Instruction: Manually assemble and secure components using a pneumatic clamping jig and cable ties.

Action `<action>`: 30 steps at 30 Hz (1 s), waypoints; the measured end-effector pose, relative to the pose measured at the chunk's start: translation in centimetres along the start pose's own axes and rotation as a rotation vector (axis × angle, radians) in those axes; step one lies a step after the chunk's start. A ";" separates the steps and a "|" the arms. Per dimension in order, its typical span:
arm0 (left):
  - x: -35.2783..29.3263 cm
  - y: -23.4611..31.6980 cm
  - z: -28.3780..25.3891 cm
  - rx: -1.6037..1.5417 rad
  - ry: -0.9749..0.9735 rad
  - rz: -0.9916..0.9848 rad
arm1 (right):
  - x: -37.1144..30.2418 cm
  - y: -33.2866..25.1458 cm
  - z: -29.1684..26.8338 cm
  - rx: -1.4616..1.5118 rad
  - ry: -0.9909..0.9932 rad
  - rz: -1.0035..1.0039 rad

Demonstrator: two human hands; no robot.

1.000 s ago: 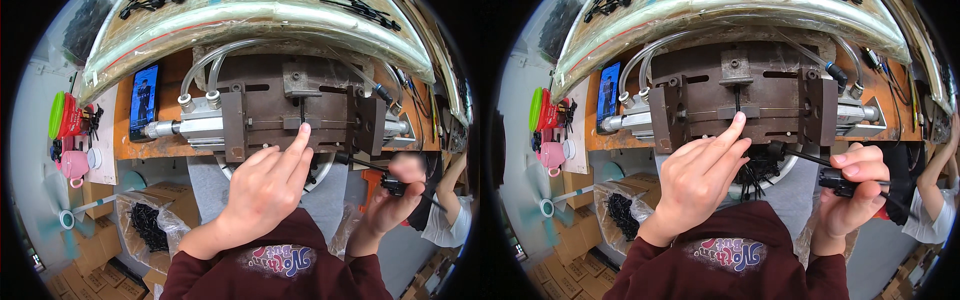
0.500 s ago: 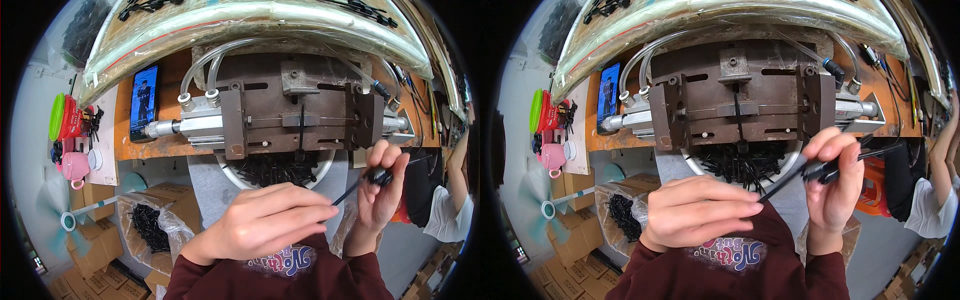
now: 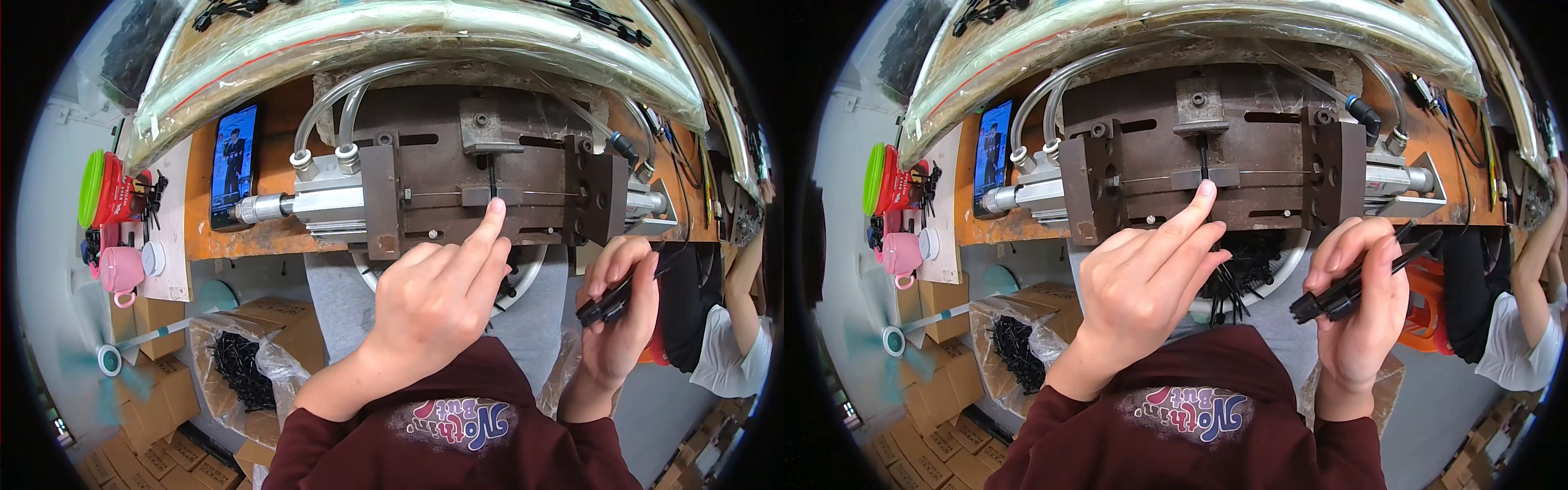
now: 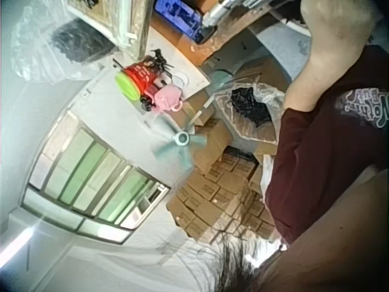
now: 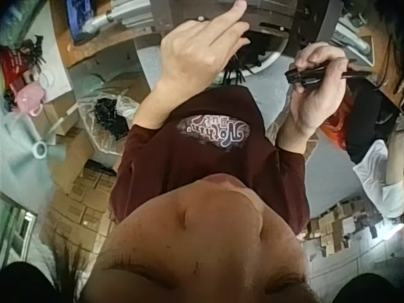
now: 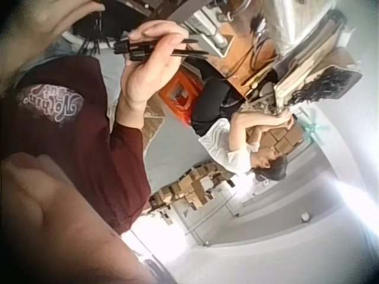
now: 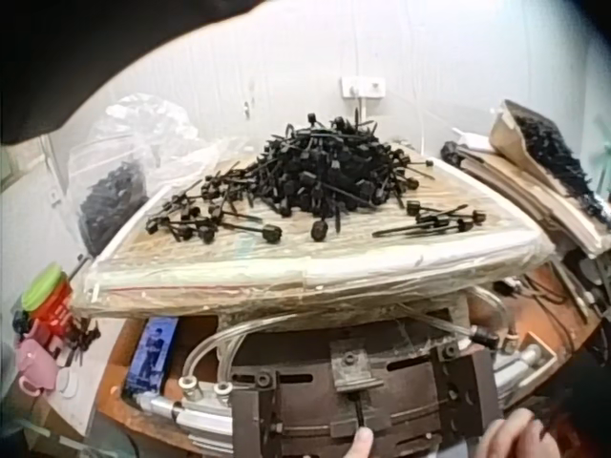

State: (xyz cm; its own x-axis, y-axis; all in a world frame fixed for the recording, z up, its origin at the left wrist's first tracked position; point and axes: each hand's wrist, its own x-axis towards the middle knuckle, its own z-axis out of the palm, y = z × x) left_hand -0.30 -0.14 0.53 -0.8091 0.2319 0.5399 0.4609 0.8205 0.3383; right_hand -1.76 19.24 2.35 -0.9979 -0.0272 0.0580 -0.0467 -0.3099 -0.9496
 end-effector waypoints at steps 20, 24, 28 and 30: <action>-0.2 0.5 -1.8 -0.209 0.052 -0.027 | -0.7 0.5 1.0 -0.094 -0.051 0.076; -0.7 0.1 0.1 -0.047 0.031 0.009 | -0.7 0.7 0.6 0.048 -0.117 0.153; 0.1 0.2 -0.2 0.020 -0.032 -0.014 | -0.9 0.7 0.8 0.064 -0.099 0.173; 0.2 0.2 -0.3 0.028 -0.048 -0.006 | -0.9 0.8 0.7 0.061 -0.097 0.156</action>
State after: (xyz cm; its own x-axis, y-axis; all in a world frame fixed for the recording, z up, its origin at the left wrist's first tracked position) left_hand -0.27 -0.14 0.94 -0.8285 0.2513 0.5004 0.4463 0.8361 0.3191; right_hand -0.89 18.34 1.76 -0.9839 -0.1695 -0.0562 0.1137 -0.3519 -0.9291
